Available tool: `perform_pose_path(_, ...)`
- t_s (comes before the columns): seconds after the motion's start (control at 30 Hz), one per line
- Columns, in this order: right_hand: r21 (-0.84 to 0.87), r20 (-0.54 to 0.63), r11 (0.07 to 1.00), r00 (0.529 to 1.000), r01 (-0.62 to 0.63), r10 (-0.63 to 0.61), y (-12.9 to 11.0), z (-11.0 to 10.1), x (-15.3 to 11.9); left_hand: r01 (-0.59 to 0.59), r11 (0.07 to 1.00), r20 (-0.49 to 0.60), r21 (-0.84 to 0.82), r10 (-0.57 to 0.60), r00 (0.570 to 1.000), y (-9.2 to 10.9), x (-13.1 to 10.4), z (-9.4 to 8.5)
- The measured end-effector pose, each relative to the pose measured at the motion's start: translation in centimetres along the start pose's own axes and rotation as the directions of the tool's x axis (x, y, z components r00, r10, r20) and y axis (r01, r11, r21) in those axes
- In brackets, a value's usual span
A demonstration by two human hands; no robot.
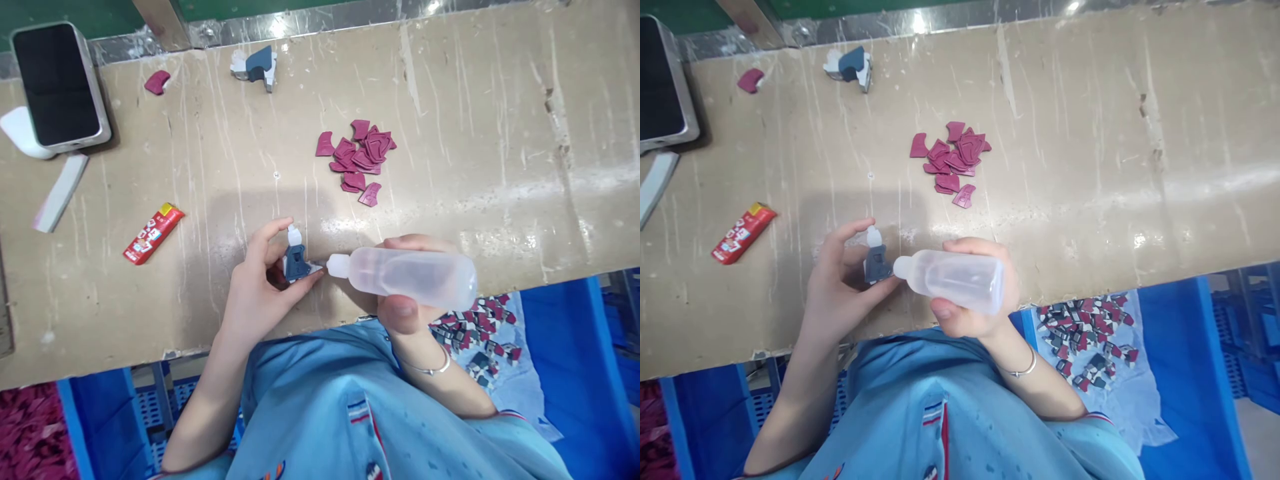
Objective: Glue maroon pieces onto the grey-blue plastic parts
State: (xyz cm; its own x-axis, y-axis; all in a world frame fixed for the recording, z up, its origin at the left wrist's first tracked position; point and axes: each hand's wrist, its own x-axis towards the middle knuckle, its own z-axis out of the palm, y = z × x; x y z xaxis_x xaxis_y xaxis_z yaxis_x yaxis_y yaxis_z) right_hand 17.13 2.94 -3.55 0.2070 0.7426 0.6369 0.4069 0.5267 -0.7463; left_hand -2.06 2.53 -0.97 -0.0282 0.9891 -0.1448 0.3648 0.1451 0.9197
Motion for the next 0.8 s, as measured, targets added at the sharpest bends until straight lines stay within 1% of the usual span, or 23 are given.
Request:
perform_pose_path(0.1,-0.046,0.017,0.999,1.0,-0.01,0.011,0.4,0.3,-0.1,-0.012,1.0,-0.007,0.026,0.013,1.0,-0.3,-0.1,0.1)
perform_pose_path(0.17,-0.056,0.06,0.997,0.997,-0.044,0.047,0.3,0.2,-0.1,-0.019,0.999,-0.009,0.034,0.02,1.0,-0.4,-0.2,0.2)
perform_pose_path(0.37,0.084,0.128,0.991,0.987,-0.103,0.092,0.1,0.0,0.0,-0.034,0.998,-0.031,0.05,0.036,0.999,-0.5,-0.2,0.1)
perform_pose_path(0.43,0.07,0.123,0.99,0.986,-0.122,0.113,0.2,0.1,-0.1,-0.015,0.999,-0.02,0.051,0.016,1.0,-0.4,-0.2,0.1)
perform_pose_path(0.53,0.045,0.057,0.99,0.99,-0.135,0.132,0.2,0.4,-0.3,0.011,0.999,0.001,0.036,-0.011,1.0,-0.3,-0.1,0.1)
perform_pose_path(0.6,0.104,0.021,0.973,0.978,-0.206,0.205,0.5,0.2,-0.1,0.02,0.999,0.005,0.026,-0.02,1.0,-0.2,-0.1,0.0)
perform_pose_path(0.63,0.162,0.033,0.947,0.96,-0.279,0.277,0.7,-0.1,0.2,0.022,0.999,0.005,0.023,-0.022,1.0,-0.1,0.0,0.0)
perform_pose_path(0.67,0.23,0.071,0.899,0.928,-0.372,0.366,1.2,-0.6,0.7,0.025,0.999,0.006,0.022,-0.025,1.0,0.0,0.0,0.0)
perform_pose_path(0.7,0.301,0.14,0.82,0.873,-0.487,0.467,1.9,-1.4,1.3,0.026,0.999,0.008,0.02,-0.026,1.0,0.1,0.1,0.0)
perform_pose_path(0.73,0.372,0.237,0.698,0.789,-0.612,0.567,2.8,-2.4,2.1,0.028,0.999,0.011,0.021,-0.028,1.0,0.1,0.1,0.0)
perform_pose_path(0.77,0.435,0.352,0.526,0.676,-0.731,0.648,3.9,-3.5,2.9,0.025,0.999,0.01,0.023,-0.025,1.0,0.1,0.1,-0.1)
perform_pose_path(0.8,0.525,0.469,0.286,0.553,-0.801,0.689,5.2,-4.7,3.8,0.024,0.999,0.013,0.03,-0.024,1.0,0.1,0.1,-0.1)
